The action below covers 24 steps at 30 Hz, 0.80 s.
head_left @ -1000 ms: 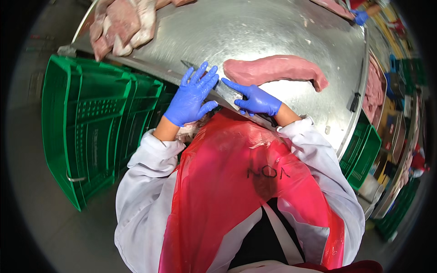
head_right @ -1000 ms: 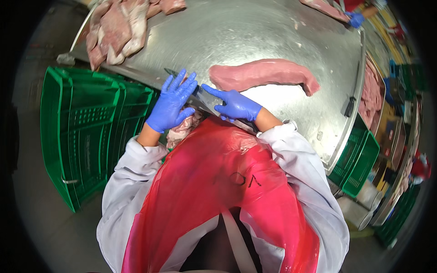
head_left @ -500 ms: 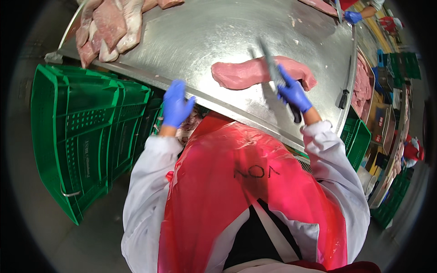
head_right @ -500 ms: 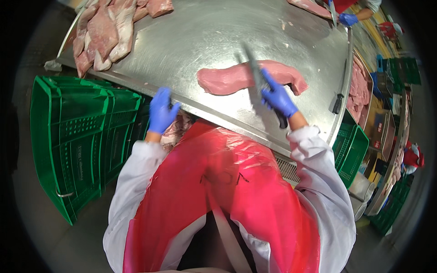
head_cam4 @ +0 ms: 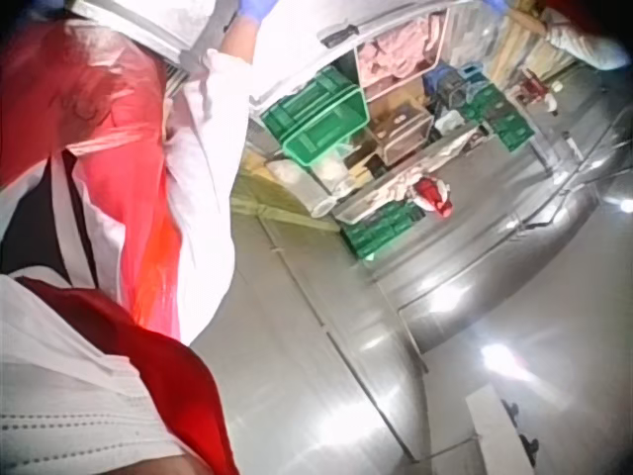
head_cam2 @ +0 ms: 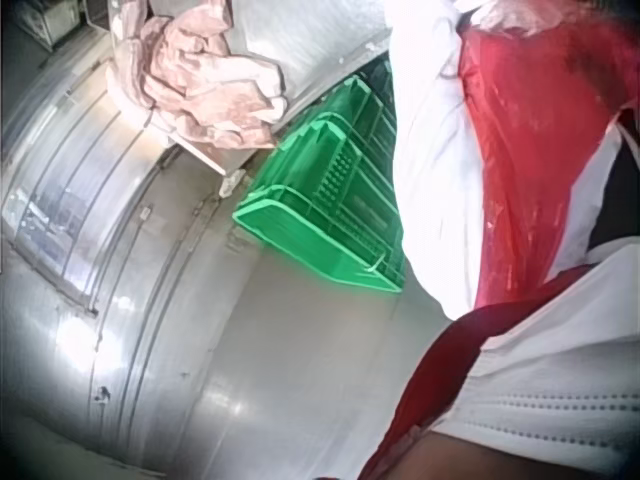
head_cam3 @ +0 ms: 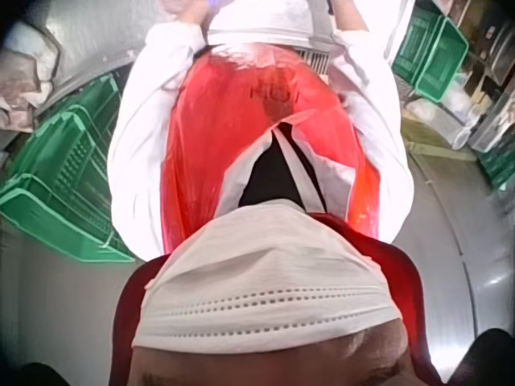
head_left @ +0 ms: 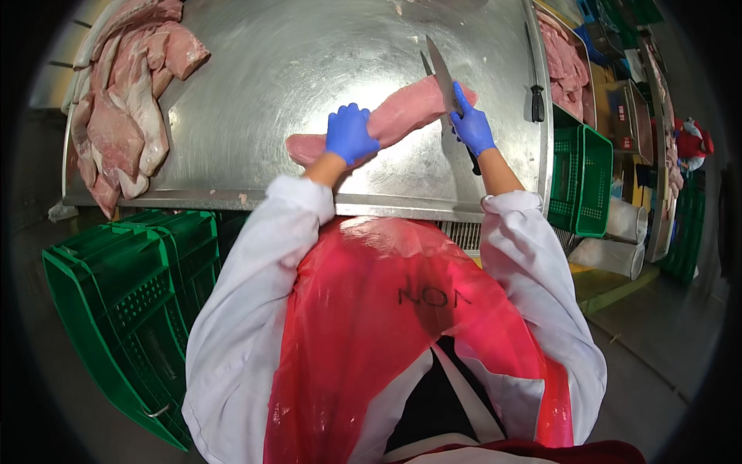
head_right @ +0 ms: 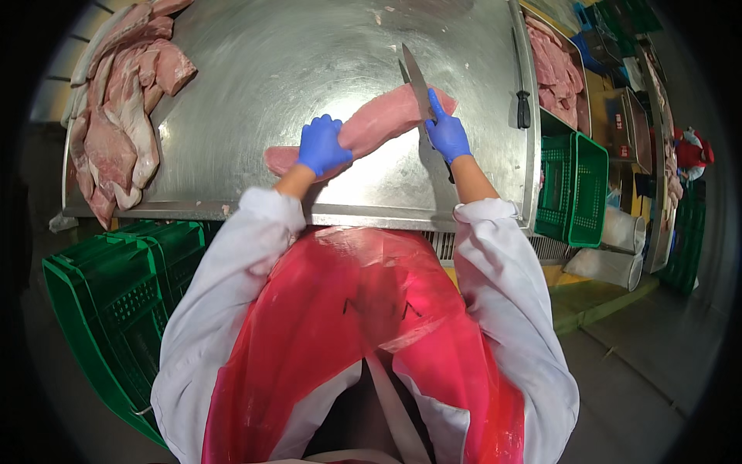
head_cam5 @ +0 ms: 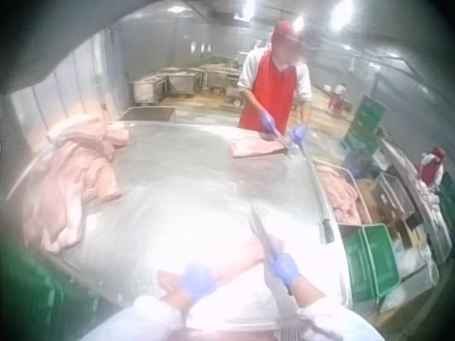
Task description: The person uses a knife to trim fat and cut large pieces of raw meat on a stainless steel table. The person places the trimmed meat into green crates below the table.
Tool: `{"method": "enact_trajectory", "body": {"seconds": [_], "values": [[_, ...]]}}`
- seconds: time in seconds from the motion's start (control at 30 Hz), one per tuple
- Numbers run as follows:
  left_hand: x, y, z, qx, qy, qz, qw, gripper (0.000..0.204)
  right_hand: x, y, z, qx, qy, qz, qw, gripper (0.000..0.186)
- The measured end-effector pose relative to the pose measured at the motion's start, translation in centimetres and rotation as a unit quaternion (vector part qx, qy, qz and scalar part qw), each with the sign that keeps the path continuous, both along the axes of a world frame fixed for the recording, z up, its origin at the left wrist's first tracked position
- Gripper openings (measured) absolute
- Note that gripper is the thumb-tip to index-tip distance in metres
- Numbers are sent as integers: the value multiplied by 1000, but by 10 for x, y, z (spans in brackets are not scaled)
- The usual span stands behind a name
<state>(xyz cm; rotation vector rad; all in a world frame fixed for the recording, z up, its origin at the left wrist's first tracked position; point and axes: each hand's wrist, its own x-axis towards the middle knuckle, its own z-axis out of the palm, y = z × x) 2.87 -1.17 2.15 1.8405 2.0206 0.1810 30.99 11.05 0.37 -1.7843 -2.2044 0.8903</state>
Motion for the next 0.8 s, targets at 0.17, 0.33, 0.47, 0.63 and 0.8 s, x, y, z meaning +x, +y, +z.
{"method": "enact_trajectory", "body": {"seconds": [0.17,0.33,0.47,0.63,0.8], "values": [[27,-40,-10,157,16,-15,987,45,-46,-39,63,60,172,22,983,72],[26,-40,-15,104,33,24,994,43,-61,-111,19,53,-74,194,977,75],[17,-31,-13,70,17,56,996,49,-22,-149,33,-43,-135,222,965,90],[-20,6,-21,37,-44,190,980,66,14,-173,35,-67,-83,190,976,92],[-106,-37,-42,27,-372,294,880,61,84,-184,62,-56,25,218,974,72]]}}
